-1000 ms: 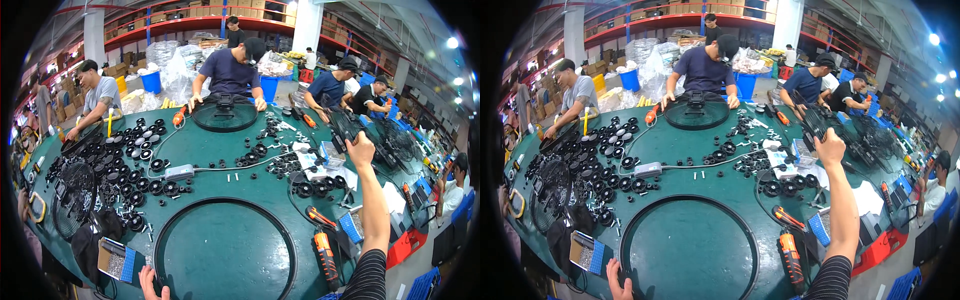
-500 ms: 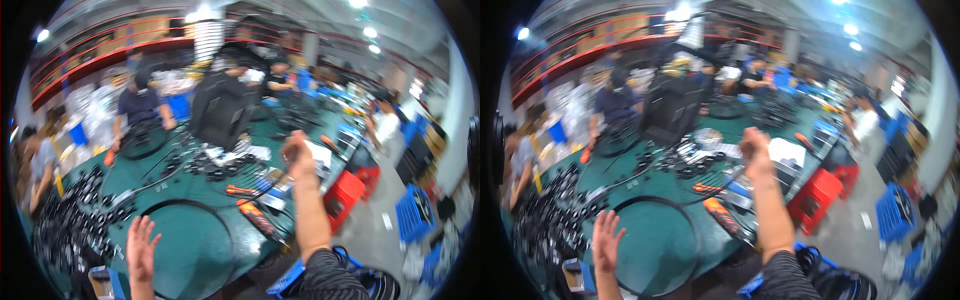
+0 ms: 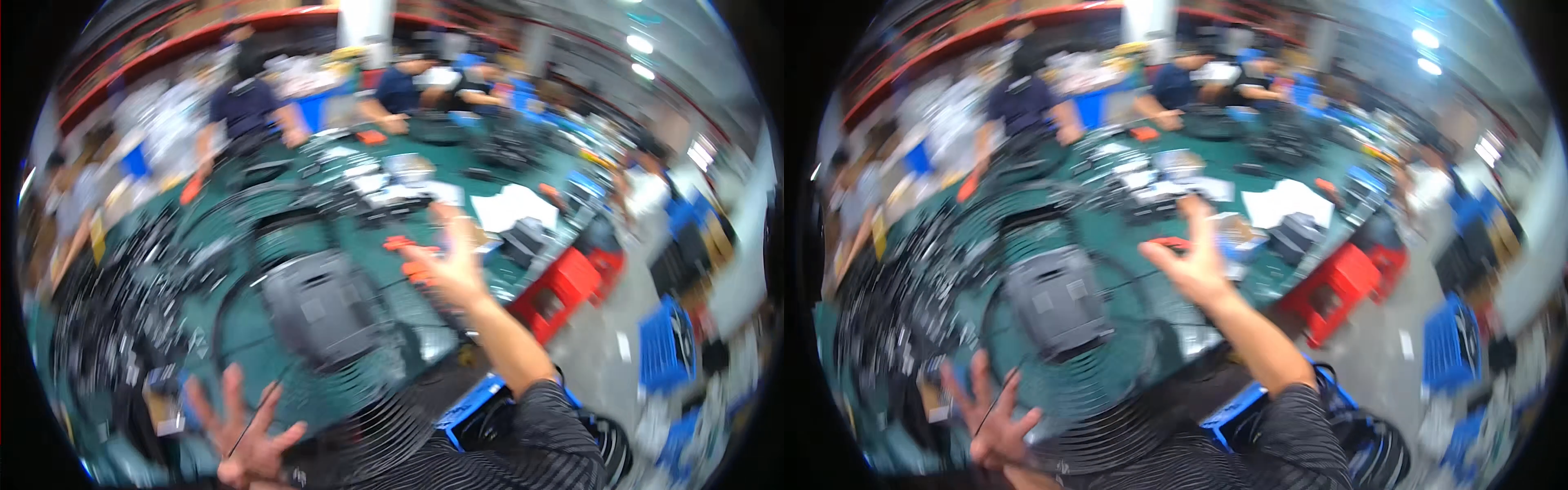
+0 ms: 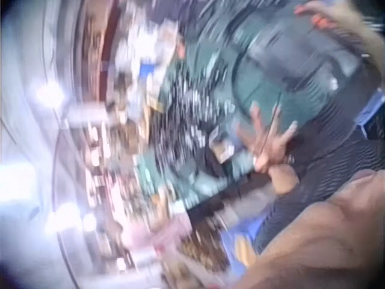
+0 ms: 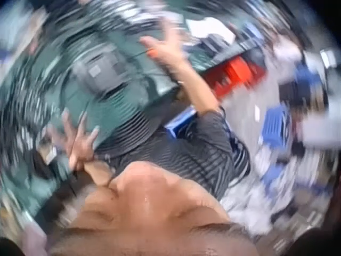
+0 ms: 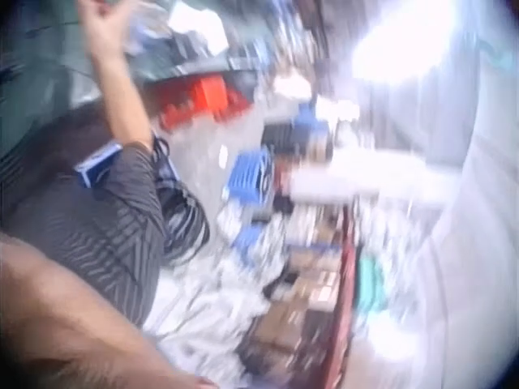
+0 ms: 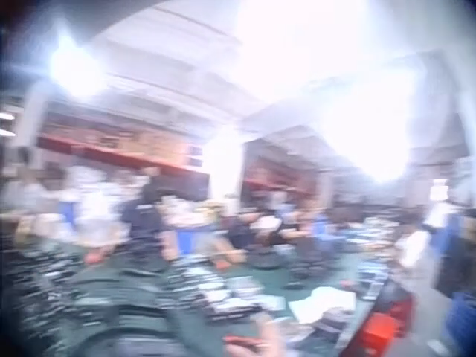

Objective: Assembling components of industrial or floor fans at a factory workstation.

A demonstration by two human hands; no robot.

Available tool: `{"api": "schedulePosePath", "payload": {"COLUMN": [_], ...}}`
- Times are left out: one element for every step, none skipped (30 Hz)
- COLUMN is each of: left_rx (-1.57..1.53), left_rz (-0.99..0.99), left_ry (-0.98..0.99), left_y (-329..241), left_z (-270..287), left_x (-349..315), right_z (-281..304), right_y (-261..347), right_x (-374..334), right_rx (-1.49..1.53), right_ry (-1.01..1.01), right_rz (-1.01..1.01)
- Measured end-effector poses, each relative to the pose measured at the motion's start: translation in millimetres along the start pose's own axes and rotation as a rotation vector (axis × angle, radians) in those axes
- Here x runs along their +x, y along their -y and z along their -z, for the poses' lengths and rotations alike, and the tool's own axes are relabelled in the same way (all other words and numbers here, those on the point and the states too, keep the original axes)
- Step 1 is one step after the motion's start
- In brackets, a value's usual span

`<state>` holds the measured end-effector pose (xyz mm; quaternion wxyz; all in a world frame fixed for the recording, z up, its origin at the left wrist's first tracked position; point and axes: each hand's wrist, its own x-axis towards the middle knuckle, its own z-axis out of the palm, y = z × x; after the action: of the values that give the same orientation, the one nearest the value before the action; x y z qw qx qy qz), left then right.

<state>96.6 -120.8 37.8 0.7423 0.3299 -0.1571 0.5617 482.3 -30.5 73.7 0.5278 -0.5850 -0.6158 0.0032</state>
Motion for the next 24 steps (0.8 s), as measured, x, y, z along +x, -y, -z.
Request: {"api": "schedulePosePath", "payload": {"left_rx": [-0.08,-0.106,-0.101,-0.119,-0.146,-0.127,-0.124,-0.118,-0.118,-0.134,-0.187,-0.199,-0.209,-0.221,-0.261,-0.274,-0.26,-0.245,-0.23,-0.24,-0.14,-0.04,0.254,0.563], "left_rz": [-0.016,-0.032,-0.028,-0.039,-0.041,-0.104,-0.055,-0.007,-0.021,-0.018,-0.031,-0.06,-0.048,-0.033,-0.04,-0.055,-0.048,-0.038,-0.055,-0.065,0.01,0.09,0.012,-0.061], "left_ry": [-0.028,-0.047,-0.015,-0.03,-0.027,-0.066,-0.052,-0.042,-0.075,-0.099,-0.113,-0.133,-0.151,-0.168,-0.177,-0.197,-0.179,-0.158,-0.216,-0.235,-0.402,-0.568,-0.765,-0.946], "left_y": [5.7,8.2,8.7,11.2,12.0,12.7,12.5,12.8,11.1,10.5,10.8,10.8,11.1,11.0,9.7,10.5,11.7,12.2,11.7,7.5,1.4,-4.5,-7.5,-13.1], "left_z": [5.9,12.9,23.1,23.6,24.2,25.9,25.9,29.8,31.5,35.0,39.6,47.3,53.5,58.8,63.7,69.2,74.6,80.9,84.1,84.5,83.5,82.3,76.0,75.3], "left_x": [1.4,-3.0,-4.9,-12.0,-16.4,-21.8,-25.3,-28.7,-31.1,-32.1,-34.0,-33.5,-34.6,-35.0,-33.2,-33.5,-34.3,-34.0,-34.2,-37.8,-43.3,-50.6,-65.2,-82.2], "right_z": [11.0,10.6,-0.4,-15.2,-29.9,-43.7,-56.7,-73.6,-85.0,-91.3,-98.8,-104.9,-113.3,-121.9,-130.8,-139.3,-145.9,-152.0,-157.2,-163.4,-168.1,-172.0,-175.7,-182.6], "right_y": [32.0,62.8,77.4,96.6,110.9,119.3,125.0,117.3,116.1,114.7,113.5,113.0,112.3,111.0,105.1,102.3,100.7,99.1,99.2,97.8,95.6,92.0,88.7,85.6], "right_x": [-1.3,-1.0,1.6,-5.9,-6.3,-7.0,-6.1,-6.6,-6.6,-6.5,-3.5,-0.1,2.2,5.2,10.7,13.5,16.4,20.1,23.0,23.4,26.7,29.9,30.3,30.6], "right_rx": [0.127,0.19,0.234,0.212,0.078,-0.074,-0.091,-0.045,-0.002,0.023,0.03,0.022,0.019,0.014,-0.03,-0.002,0.006,0.014,0.006,0.033,0.005,-0.024,-0.04,-0.041], "right_ry": [0.021,0.238,0.44,0.57,0.643,0.698,0.744,0.78,0.806,0.821,0.859,0.887,0.915,0.941,0.982,0.995,1.002,1.005,1.01,1.016,1.017,1.018,1.031,1.042], "right_rz": [0.181,0.296,0.483,0.547,0.6,0.655,0.654,0.654,0.627,0.585,0.571,0.54,0.509,0.475,0.548,0.537,0.563,0.588,0.609,0.593,0.609,0.624,0.611,0.6]}}
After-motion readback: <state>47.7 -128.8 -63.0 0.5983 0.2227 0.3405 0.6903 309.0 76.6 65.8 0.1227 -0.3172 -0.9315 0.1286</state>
